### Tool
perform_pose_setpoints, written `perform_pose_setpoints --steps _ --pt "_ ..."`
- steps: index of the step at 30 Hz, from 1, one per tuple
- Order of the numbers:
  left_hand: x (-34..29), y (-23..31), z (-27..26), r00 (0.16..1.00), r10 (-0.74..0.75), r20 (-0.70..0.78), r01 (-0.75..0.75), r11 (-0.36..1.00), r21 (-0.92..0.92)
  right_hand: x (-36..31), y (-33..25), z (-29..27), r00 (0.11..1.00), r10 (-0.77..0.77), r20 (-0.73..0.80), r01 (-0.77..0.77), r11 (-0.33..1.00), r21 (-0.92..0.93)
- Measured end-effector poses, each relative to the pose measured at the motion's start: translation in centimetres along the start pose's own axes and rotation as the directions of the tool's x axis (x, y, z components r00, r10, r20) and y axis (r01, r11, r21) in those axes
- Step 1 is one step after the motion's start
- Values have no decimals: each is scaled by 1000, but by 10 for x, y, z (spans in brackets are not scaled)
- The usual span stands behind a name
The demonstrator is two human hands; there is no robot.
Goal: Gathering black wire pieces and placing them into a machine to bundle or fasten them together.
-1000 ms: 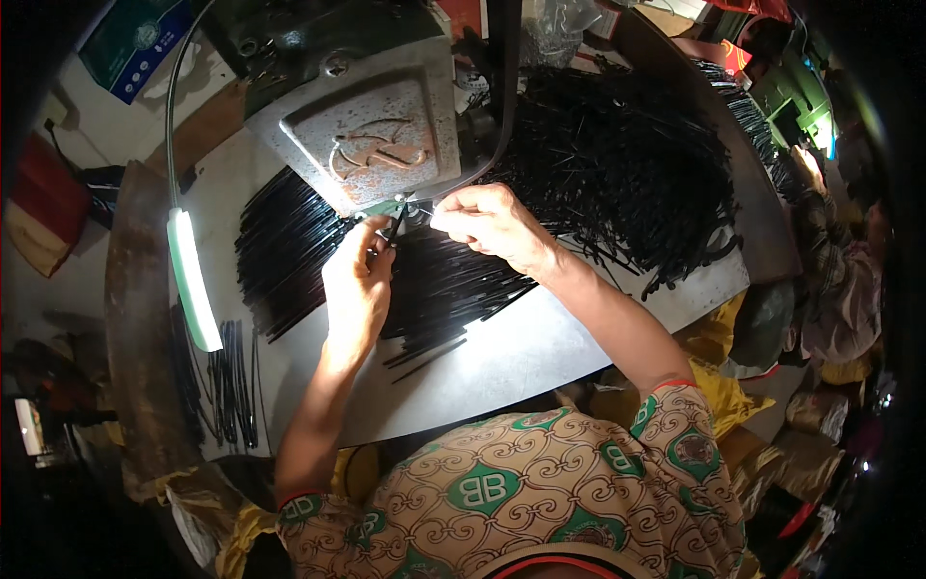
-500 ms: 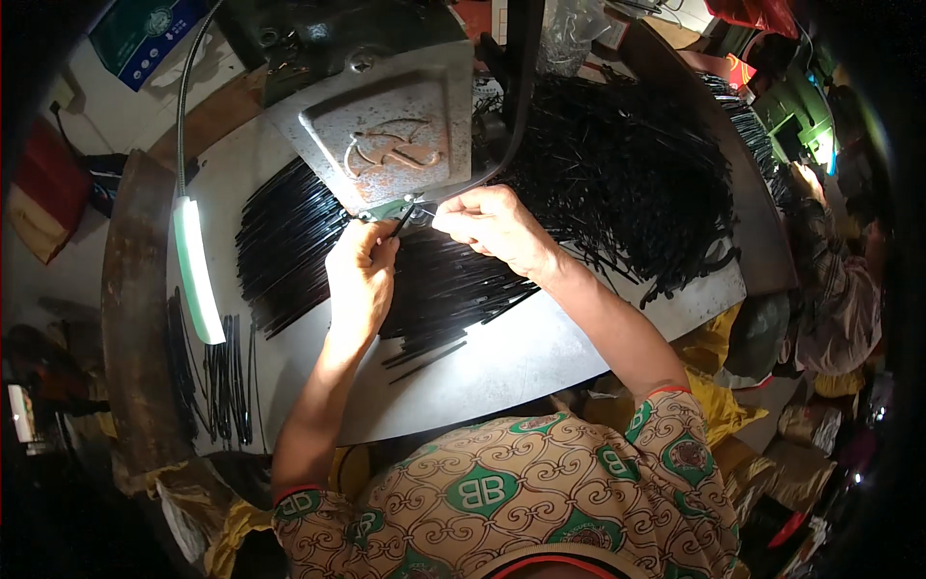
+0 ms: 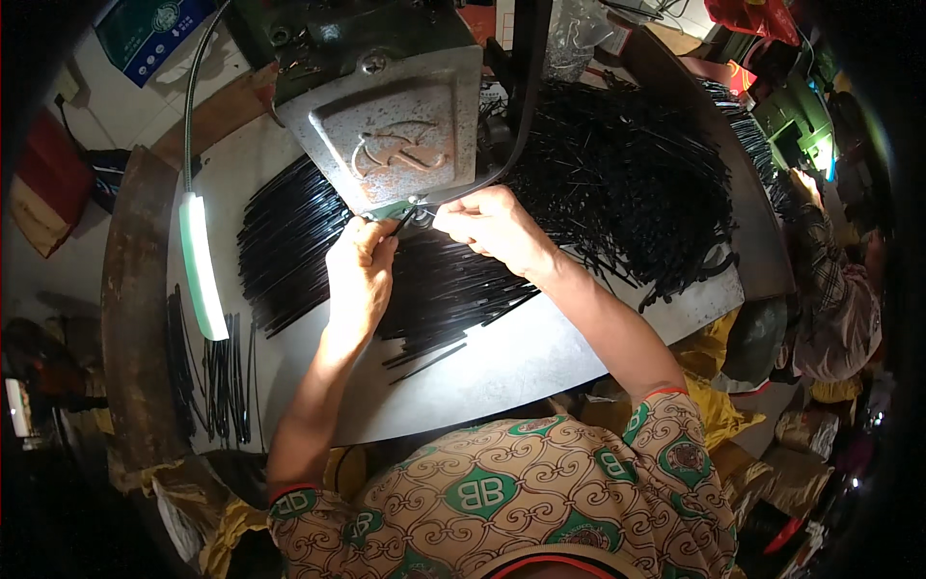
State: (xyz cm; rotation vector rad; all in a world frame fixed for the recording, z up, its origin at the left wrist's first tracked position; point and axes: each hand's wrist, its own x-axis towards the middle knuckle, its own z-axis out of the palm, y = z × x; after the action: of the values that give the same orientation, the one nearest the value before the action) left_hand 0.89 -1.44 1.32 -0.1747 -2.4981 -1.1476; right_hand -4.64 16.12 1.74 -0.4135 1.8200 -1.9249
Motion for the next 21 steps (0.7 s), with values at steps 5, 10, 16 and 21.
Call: perform_pose_setpoints --steps 5,10,16,21 --pt "-2 8 5 970 243 -22 -210 878 431 -2 -3 1 1000 28 -13 -29 999 -39" --pt "-15 14 9 995 -69 78 72 997 -37 -4 -6 4 997 80 -22 -79 996 36" --pt "-43 45 10 951 -7 309 80 971 -224 -3 -3 4 997 25 75 -30 998 62" --pt "-37 16 -27 989 102 111 -135 930 342 -16 -13 -14 985 172 17 -172 985 15"
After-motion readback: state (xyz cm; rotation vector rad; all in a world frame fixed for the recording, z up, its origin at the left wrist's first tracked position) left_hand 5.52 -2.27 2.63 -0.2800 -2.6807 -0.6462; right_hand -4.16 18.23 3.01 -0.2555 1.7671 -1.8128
